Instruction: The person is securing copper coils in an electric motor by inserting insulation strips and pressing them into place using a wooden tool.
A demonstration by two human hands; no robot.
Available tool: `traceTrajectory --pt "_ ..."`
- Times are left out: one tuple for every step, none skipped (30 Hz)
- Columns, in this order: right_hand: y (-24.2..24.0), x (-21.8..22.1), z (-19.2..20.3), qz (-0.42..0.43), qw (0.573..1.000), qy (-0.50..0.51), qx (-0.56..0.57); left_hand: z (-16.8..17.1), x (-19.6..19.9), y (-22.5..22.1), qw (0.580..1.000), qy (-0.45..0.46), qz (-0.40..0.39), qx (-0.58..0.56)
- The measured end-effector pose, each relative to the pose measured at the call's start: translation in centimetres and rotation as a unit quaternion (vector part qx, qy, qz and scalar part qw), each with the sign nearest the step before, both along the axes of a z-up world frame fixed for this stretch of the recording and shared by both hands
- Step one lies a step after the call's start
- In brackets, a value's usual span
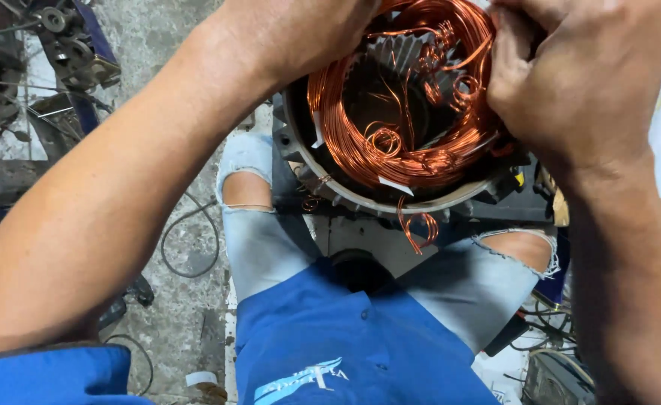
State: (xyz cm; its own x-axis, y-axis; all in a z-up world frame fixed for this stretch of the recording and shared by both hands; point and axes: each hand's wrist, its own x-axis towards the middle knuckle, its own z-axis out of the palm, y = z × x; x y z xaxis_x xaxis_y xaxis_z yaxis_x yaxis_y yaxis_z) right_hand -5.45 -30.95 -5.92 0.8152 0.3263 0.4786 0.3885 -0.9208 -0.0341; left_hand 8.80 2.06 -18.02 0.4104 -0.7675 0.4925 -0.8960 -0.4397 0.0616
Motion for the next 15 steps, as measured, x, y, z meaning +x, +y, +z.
traceTrajectory --pt "0.9 -0.1 0.6 0.004 0.996 0.048 0.07 -0.5 0.0 0.4 1.0 -0.004 0.002 0.002" --pt "1.1 0.1 0.7 0.003 0.997 0.045 0.07 3.8 -1.4 -1.5 1.0 -0.011 0.001 0.003" --pt "1.3 0.2 1.0 0.032 0.995 0.049 0.084 8.3 -3.4 -3.3 1.0 -0.018 0.0 0.004" --pt "1.4 -0.1 1.8 0.053 0.993 0.053 0.093 13.1 -5.8 -5.1 1.0 -0.025 -0.007 -0.001" --pt "1.5 -0.5 3.2 0.045 0.994 0.05 0.088 14.8 -6.4 -5.9 0.999 -0.032 -0.015 -0.006" --pt "1.6 -0.4 3.9 0.047 0.99 0.091 0.1 15.9 -6.7 -6.7 0.999 -0.04 -0.017 -0.009" --pt "1.8 -0.2 4.4 0.05 0.984 0.133 0.112 16.7 -7.1 -7.3 0.999 -0.048 -0.019 -0.012" --pt "1.9 -0.6 4.7 0.051 0.984 0.135 0.109 17.0 -7.4 -7.2 0.998 -0.05 -0.018 -0.014" --pt "2.1 -0.9 4.9 0.024 0.987 0.132 0.089 17.3 -7.6 -7.1 0.998 -0.053 -0.015 -0.016" --pt "2.0 -1.2 4.9 -0.005 0.989 0.132 0.069 17.3 -7.6 -7.2 0.998 -0.052 -0.016 -0.017" --pt "2.2 -1.2 4.7 -0.006 0.988 0.136 0.068 17.1 -7.5 -7.3 0.998 -0.051 -0.016 -0.018" --pt "2.4 -1.1 4.7 -0.024 0.988 0.134 0.069 17.0 -7.3 -7.3 0.998 -0.052 -0.018 -0.02" --pt "2.6 -1.1 4.7 -0.042 0.988 0.131 0.07 16.9 -7.0 -7.4 0.998 -0.053 -0.02 -0.023" --pt "2.7 -1.2 4.7 -0.042 0.988 0.133 0.067 16.7 -6.8 -7.5 0.998 -0.054 -0.019 -0.025" --pt "2.9 -1.3 4.6 -0.06 0.984 0.148 0.083 16.5 -6.5 -7.5 0.998 -0.056 -0.018 -0.027"
